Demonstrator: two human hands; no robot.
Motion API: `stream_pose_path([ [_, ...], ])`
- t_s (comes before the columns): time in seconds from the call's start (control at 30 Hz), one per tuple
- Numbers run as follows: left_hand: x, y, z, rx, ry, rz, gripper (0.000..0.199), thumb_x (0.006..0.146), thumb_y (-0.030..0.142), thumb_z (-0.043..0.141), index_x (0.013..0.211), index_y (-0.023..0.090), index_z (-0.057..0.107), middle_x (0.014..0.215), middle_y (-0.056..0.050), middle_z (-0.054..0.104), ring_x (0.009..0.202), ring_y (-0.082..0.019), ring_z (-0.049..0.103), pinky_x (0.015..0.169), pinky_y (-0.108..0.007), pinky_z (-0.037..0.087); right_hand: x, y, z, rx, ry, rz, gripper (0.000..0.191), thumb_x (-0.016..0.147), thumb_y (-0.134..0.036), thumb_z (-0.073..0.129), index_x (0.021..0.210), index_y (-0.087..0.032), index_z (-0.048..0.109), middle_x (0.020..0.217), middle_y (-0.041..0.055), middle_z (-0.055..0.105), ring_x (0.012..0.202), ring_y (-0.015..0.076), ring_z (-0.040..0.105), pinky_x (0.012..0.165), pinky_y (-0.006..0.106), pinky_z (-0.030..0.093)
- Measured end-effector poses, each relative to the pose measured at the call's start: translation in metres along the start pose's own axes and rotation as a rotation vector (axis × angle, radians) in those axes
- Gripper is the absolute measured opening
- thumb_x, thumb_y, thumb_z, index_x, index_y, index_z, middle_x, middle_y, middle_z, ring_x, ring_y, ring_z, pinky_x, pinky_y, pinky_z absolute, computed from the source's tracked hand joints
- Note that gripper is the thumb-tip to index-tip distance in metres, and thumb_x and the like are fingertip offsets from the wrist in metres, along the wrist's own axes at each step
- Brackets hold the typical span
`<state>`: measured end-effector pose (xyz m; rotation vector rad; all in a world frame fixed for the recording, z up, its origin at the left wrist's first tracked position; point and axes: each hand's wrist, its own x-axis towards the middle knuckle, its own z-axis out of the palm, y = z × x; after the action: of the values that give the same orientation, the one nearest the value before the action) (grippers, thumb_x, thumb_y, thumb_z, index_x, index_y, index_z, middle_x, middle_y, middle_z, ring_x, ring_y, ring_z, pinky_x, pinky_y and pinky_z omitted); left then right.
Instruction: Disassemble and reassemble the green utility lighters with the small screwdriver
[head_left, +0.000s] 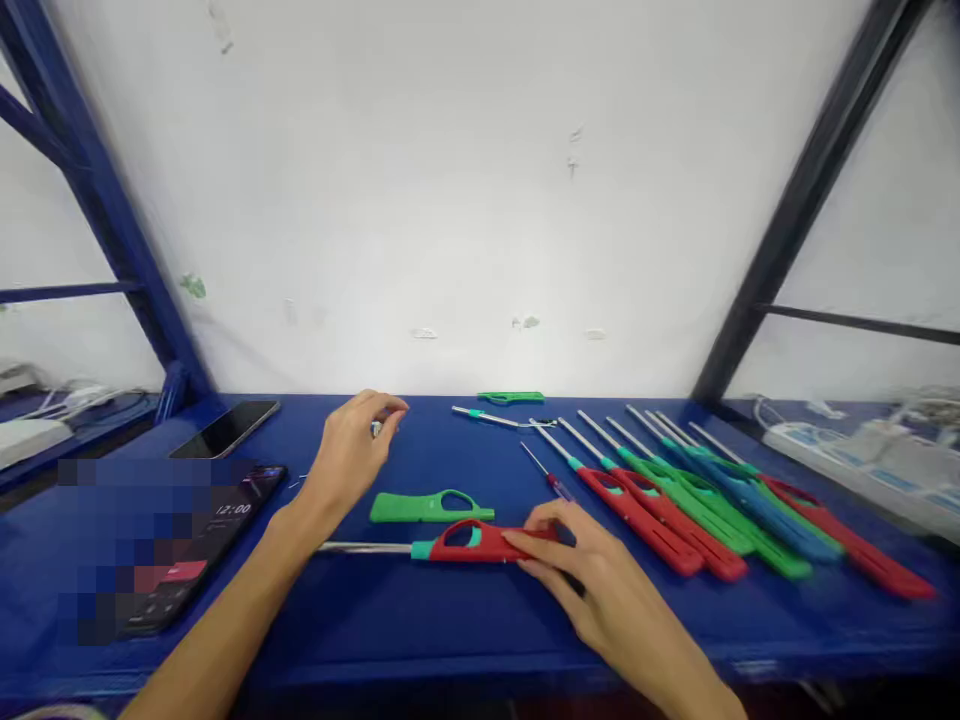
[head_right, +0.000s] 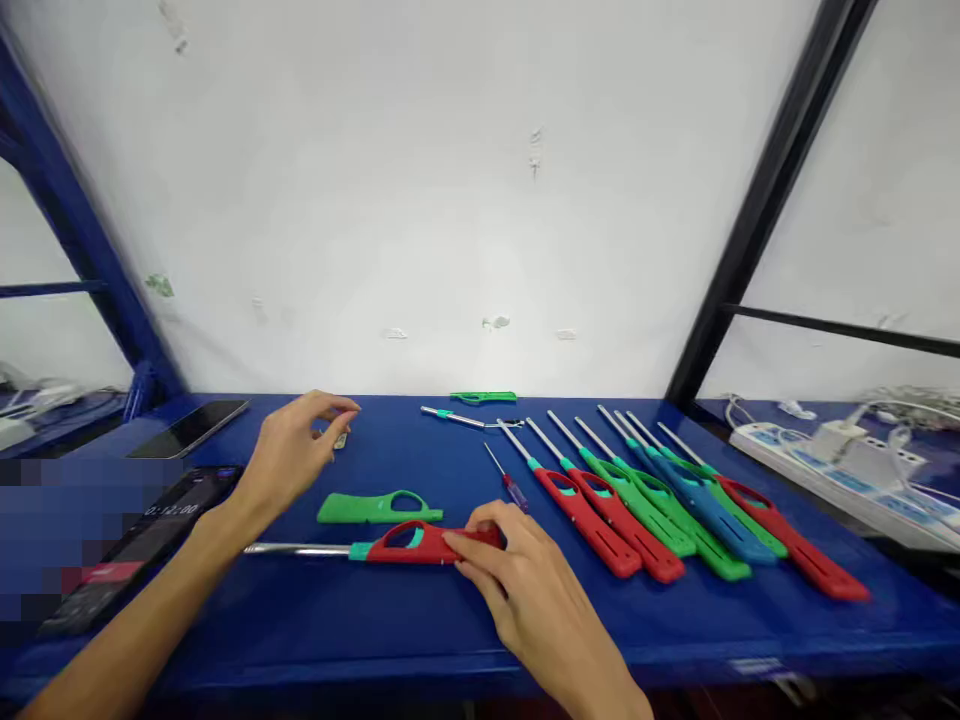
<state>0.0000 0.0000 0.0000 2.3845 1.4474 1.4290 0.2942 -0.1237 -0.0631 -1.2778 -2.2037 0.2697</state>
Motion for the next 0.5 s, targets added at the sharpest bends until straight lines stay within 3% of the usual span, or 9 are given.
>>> stream_pose_path([
  [0.07, 0.001, 0.0, 0.002, -0.016, -0.02, 0.0, 0.019, 0.097, 0.027, 0.056, 0.096, 0.02, 0.074, 0.092, -0.005, 0.071, 0.074, -0.018, 0.066, 0.062, -0.028, 0.051, 0.002, -0.003, -0.003, 0.033, -0.016, -0.021, 0.029, 0.108, -0.03, 0.053, 0.132, -0.037, 0.07, 0.125, 0.0034, 0.065, 0.11, 0.0209, 0.066, 0.096, 0.037, 0.054],
  [0.13, 0.001, 0.002, 0.003, -0.04, -0.04, 0.006, 0.02, 0.097, 0.029, 0.056, 0.097, 0.021, 0.075, 0.092, -0.005, 0.071, 0.073, -0.018, 0.066, 0.06, -0.027, 0.051, 0.004, -0.002, -0.003, 0.039, 0.049, -0.014, 0.029, 0.107, -0.033, 0.056, 0.133, -0.039, 0.069, 0.125, 0.0025, 0.067, 0.114, 0.0219, 0.066, 0.101, 0.039, 0.053],
  [0.27, -0.003, 0.014, 0.006, -0.118, -0.088, 0.038, 0.023, 0.098, 0.031, 0.056, 0.098, 0.022, 0.077, 0.092, -0.004, 0.072, 0.07, -0.016, 0.066, 0.057, -0.025, 0.051, 0.006, 0.014, 0.002, -0.046, 0.4, 0.091, 0.027, 0.107, -0.033, 0.052, 0.125, -0.033, 0.072, 0.12, 0.0052, 0.072, 0.118, 0.0276, 0.066, 0.107, 0.049, 0.05],
  [0.33, -0.01, 0.026, 0.01, -0.164, -0.115, 0.055, 0.023, 0.099, 0.03, 0.056, 0.1, 0.022, 0.078, 0.094, -0.004, 0.073, 0.069, -0.015, 0.065, 0.057, -0.024, 0.05, 0.006, 0.024, 0.007, -0.137, 0.508, 0.174, 0.027, 0.105, -0.031, 0.053, 0.121, -0.026, 0.074, 0.118, 0.0089, 0.074, 0.118, 0.032, 0.066, 0.105, 0.053, 0.051],
  [0.5, -0.043, 0.065, 0.026, -0.299, -0.211, 0.083, 0.024, 0.101, 0.027, 0.055, 0.098, 0.025, 0.078, 0.096, -0.002, 0.075, 0.082, -0.015, 0.07, 0.06, -0.02, 0.052, 0.006, 0.033, 0.014, -0.233, 0.481, 0.274, 0.025, 0.102, -0.022, 0.054, 0.112, -0.021, 0.077, 0.111, 0.0101, 0.079, 0.106, 0.0325, 0.073, 0.091, 0.048, 0.059],
])
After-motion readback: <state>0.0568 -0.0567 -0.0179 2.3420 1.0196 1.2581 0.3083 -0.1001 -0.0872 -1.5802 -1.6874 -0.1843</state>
